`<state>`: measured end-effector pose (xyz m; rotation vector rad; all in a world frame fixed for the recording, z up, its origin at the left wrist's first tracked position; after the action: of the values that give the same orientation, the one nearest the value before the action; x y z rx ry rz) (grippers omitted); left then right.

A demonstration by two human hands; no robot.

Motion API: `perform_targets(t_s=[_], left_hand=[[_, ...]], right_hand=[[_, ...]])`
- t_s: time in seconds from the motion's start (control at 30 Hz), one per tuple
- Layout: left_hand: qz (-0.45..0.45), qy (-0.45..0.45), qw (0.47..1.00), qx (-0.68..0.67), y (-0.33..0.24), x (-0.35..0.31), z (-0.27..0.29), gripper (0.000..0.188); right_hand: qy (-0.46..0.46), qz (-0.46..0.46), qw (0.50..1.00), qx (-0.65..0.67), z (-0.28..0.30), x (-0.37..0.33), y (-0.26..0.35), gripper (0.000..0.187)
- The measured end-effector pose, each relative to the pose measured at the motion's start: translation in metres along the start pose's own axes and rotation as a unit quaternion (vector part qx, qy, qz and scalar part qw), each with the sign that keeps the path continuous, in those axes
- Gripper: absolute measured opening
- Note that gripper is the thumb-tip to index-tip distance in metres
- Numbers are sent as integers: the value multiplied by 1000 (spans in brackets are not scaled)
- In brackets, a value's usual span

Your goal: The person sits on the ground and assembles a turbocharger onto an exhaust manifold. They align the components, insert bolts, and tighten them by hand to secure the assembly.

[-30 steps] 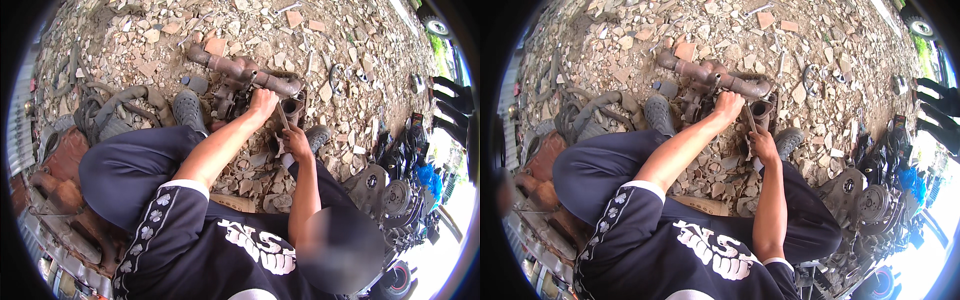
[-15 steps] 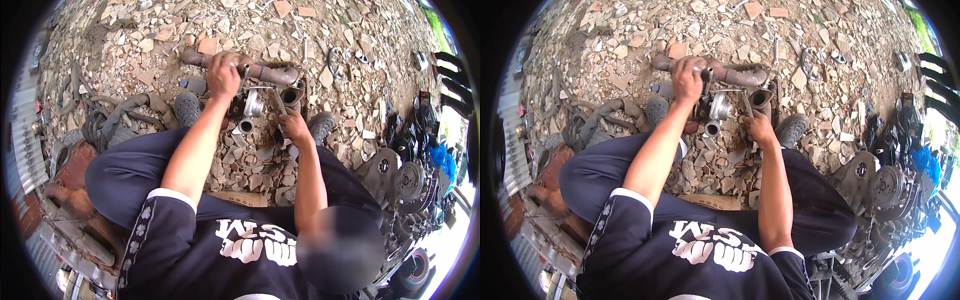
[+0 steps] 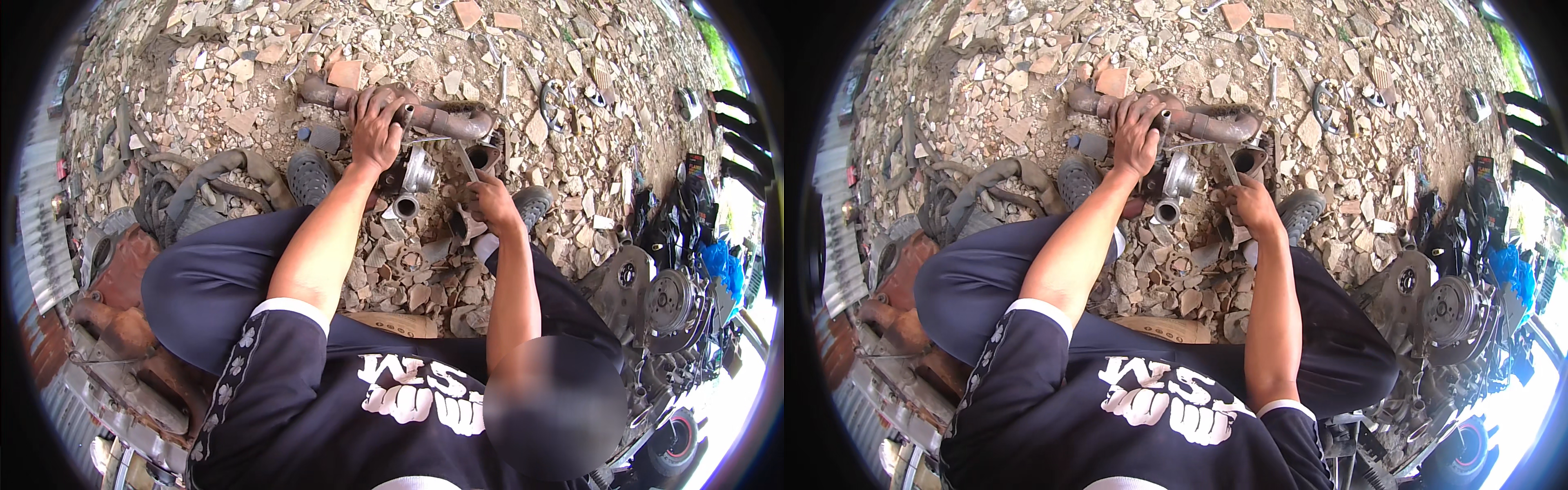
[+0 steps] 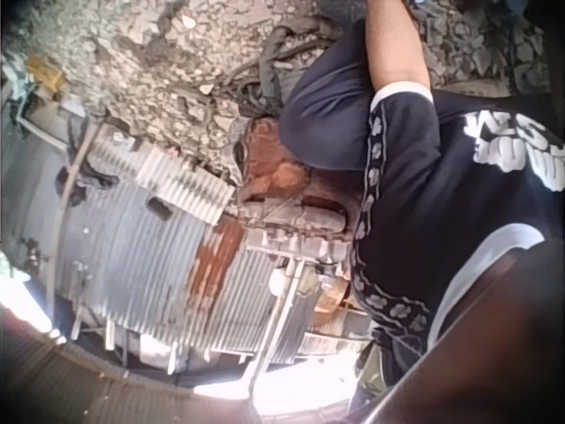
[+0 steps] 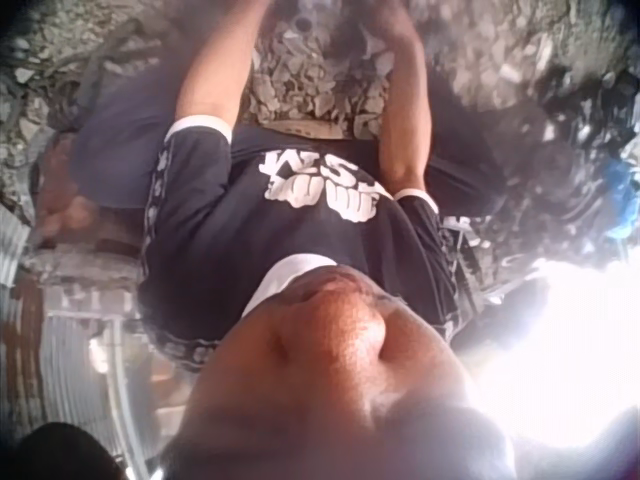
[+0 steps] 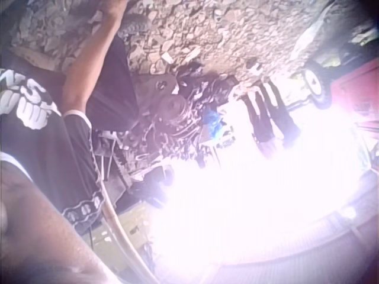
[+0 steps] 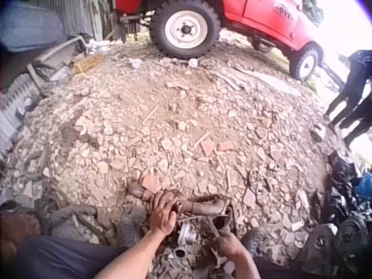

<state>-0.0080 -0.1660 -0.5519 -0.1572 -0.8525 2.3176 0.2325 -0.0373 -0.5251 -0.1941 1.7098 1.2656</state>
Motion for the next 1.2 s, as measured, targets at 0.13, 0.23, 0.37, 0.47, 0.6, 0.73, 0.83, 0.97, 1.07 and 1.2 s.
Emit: perform_targets(t_s=[0.13,0.23,0.37,0.47,0.6,0.73,0.83,0.97,1.07,1.2], left_hand=[[-36,88,992,82,-3,-3,0,90],[-53,123,983,124,2,-4,4,105],[-52,55,996,53,2,-2,5,59],[84,17,994,64,2,9,-12,49],[-95,-49,983,-150,-52,-1,5,57],[-10,78,997,-17,-35,-2,-23,48],[-19,48,999,1,-37,0,-24,45],[-28,27,998,-58,-42,4,-16,46],[-76,-15,993,-94,-34,2,-15,49],[-59,108,992,-37,-21,18,-24,51]], right_hand=[[18,27,998,-60,10,10,-7,42],[-17,54,988,-144,1,7,-1,39],[-81,64,946,-308,-10,10,-5,40],[-100,85,905,-404,-37,0,11,41],[-142,75,905,-394,-53,-7,14,43],[-164,56,921,-350,-75,-8,25,53],[-183,55,943,-273,-73,-1,18,60],[-186,37,954,-231,-96,14,25,67],[-206,36,949,-236,-124,8,41,73],[-205,48,954,-212,-143,-7,40,68]])
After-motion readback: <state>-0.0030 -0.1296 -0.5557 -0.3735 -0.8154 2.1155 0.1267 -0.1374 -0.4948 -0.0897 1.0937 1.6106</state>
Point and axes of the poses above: each hand's wrist, its own x-axis towards the middle knuckle, its own z-axis out of the back of the hand, y = z × x, the point moved 7 cm from there along x, towards the middle knuckle, and after that the axes turned 9 degrees about z, right-handed, at the moved point
